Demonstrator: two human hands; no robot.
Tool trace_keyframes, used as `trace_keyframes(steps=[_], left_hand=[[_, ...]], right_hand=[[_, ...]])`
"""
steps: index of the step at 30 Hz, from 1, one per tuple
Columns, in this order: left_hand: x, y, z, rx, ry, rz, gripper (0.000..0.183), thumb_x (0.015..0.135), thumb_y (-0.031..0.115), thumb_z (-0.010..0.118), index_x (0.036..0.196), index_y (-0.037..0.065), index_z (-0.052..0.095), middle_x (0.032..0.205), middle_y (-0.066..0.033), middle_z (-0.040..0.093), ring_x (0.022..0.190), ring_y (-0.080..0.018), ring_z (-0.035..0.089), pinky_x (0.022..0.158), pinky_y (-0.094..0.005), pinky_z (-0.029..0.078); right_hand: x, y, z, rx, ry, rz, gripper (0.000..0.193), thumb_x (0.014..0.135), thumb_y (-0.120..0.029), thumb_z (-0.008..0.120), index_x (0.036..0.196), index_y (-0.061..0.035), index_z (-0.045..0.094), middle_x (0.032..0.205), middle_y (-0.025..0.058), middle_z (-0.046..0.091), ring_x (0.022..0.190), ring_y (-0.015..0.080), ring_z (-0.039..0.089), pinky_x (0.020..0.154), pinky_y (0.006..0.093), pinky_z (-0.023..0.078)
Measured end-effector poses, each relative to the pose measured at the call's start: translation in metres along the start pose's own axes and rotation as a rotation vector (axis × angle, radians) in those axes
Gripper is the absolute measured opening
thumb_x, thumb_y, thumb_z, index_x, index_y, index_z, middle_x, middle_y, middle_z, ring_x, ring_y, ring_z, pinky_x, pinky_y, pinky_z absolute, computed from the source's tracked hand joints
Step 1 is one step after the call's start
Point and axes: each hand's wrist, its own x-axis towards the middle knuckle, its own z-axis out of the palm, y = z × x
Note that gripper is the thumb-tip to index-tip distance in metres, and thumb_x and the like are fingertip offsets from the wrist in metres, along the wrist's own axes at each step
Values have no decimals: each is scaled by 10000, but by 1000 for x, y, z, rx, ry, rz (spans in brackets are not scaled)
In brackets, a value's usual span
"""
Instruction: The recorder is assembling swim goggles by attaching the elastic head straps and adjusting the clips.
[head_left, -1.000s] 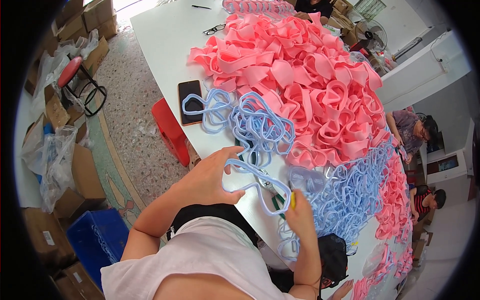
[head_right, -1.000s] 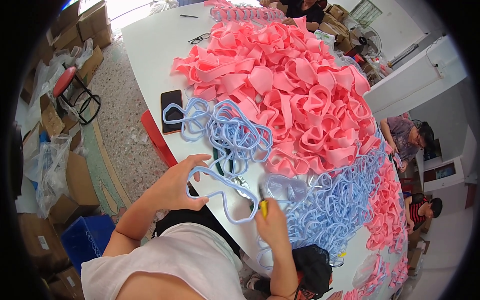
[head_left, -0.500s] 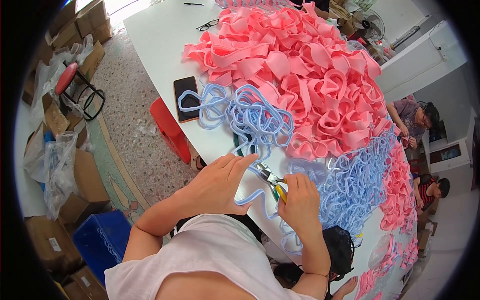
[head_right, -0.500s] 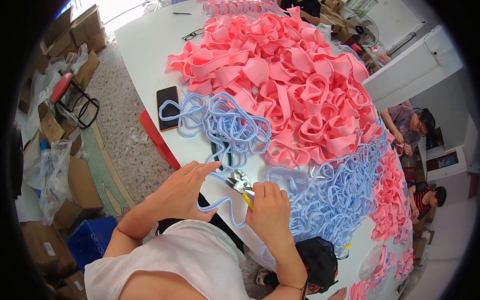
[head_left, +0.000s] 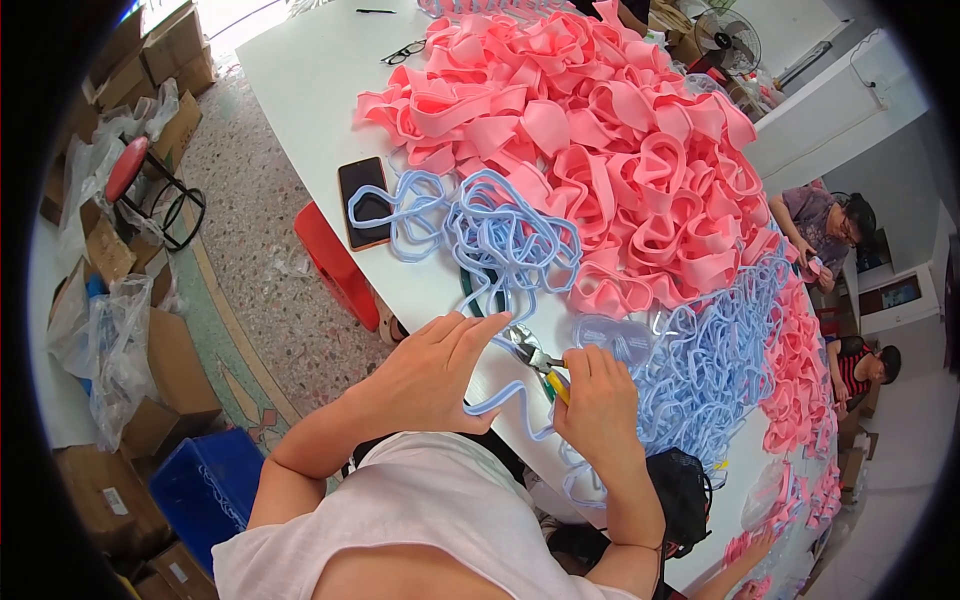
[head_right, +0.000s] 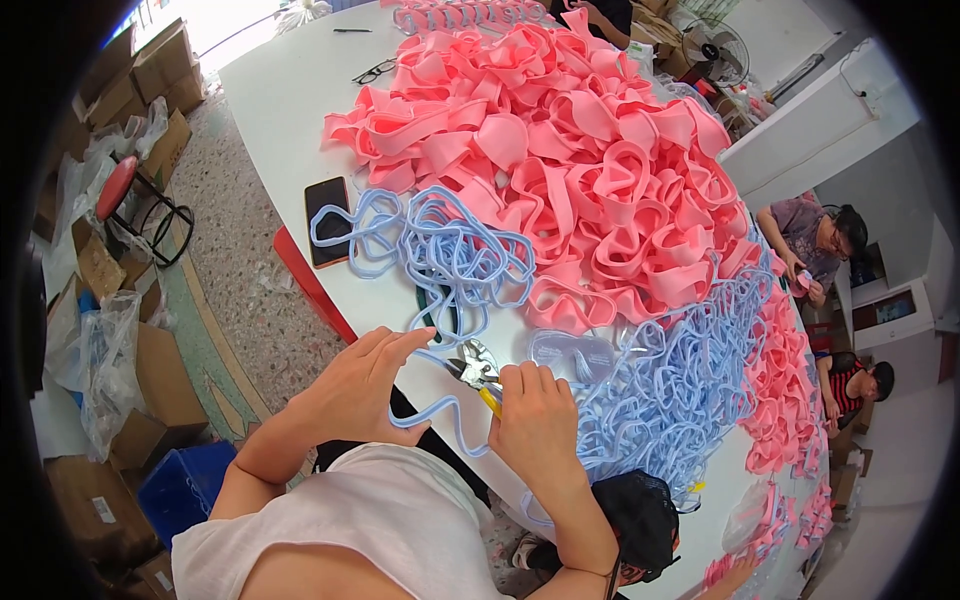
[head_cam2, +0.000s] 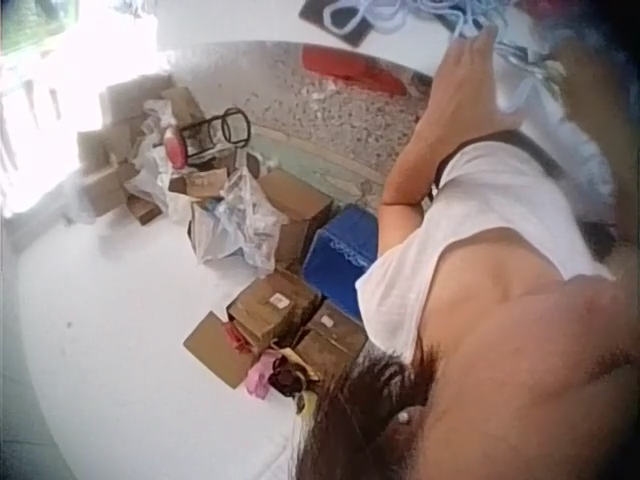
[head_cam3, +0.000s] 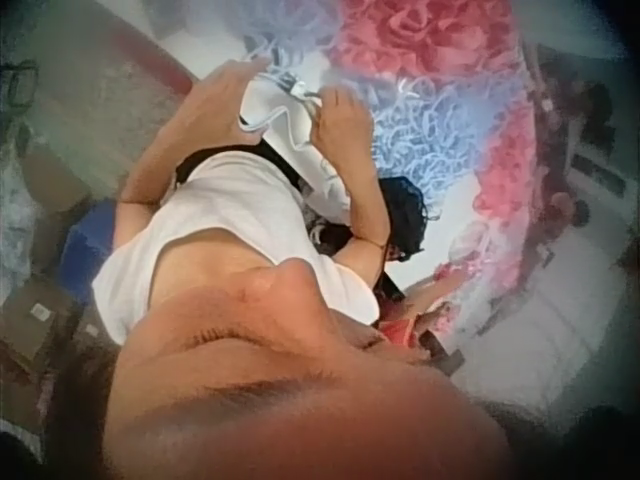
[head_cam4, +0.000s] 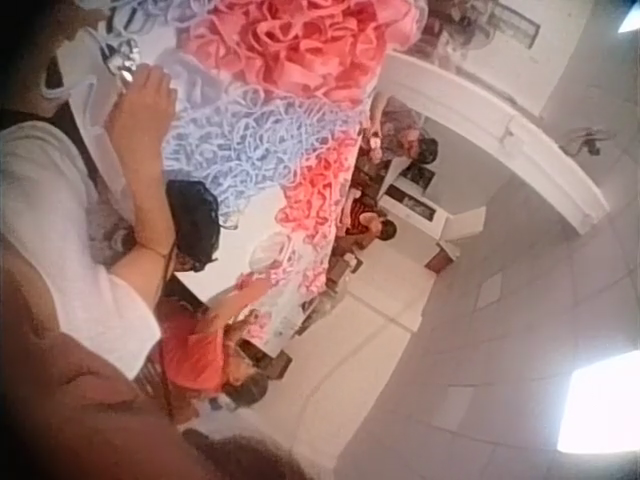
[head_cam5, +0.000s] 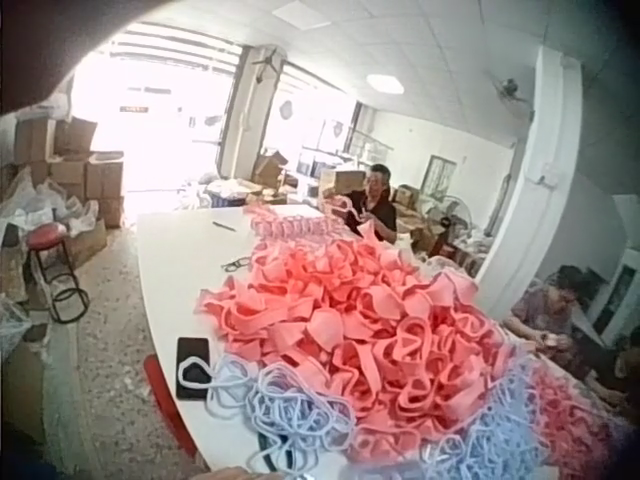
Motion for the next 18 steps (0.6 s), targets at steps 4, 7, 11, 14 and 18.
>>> trace_keyframes(steps=[4,7,11,14,18], left_hand=[[1,0,1,10,0,10,964,573,246,818,1366,4,325,1026,-141,530,859,-269,520,763,-364,460],[-1,-1,3,10,31,30,957,571,245,824,1359,7,336,1023,-137,532,859,-266,521,762,-362,457],[-1,2,-1,-45,-44,-28,915,602,230,810,1343,-31,341,1143,-171,546,984,-318,540,896,-387,438],[-3,2,0,-37,-10,-4,919,605,231,813,1344,-28,332,1156,-170,543,986,-321,541,897,-389,438],[-3,1,2,-41,-11,5,916,609,229,813,1343,-27,330,1166,-173,540,988,-324,540,896,-391,439]], right_hand=[[0,1,0,-10,-4,1,367,587,-14,665,918,-36,509,830,113,499,793,301,535,668,388,424],[-1,0,0,-23,-5,-6,349,586,-17,661,895,-39,500,824,111,494,786,300,532,662,389,420],[-1,0,2,-45,-6,3,328,582,-5,649,869,-39,493,811,110,493,777,300,533,649,389,418],[-2,2,4,-49,20,-8,311,580,13,636,850,-38,491,793,105,496,756,297,534,633,388,419],[-4,7,13,-40,67,-28,292,577,32,623,828,-39,492,758,97,497,703,296,541,595,393,429]])
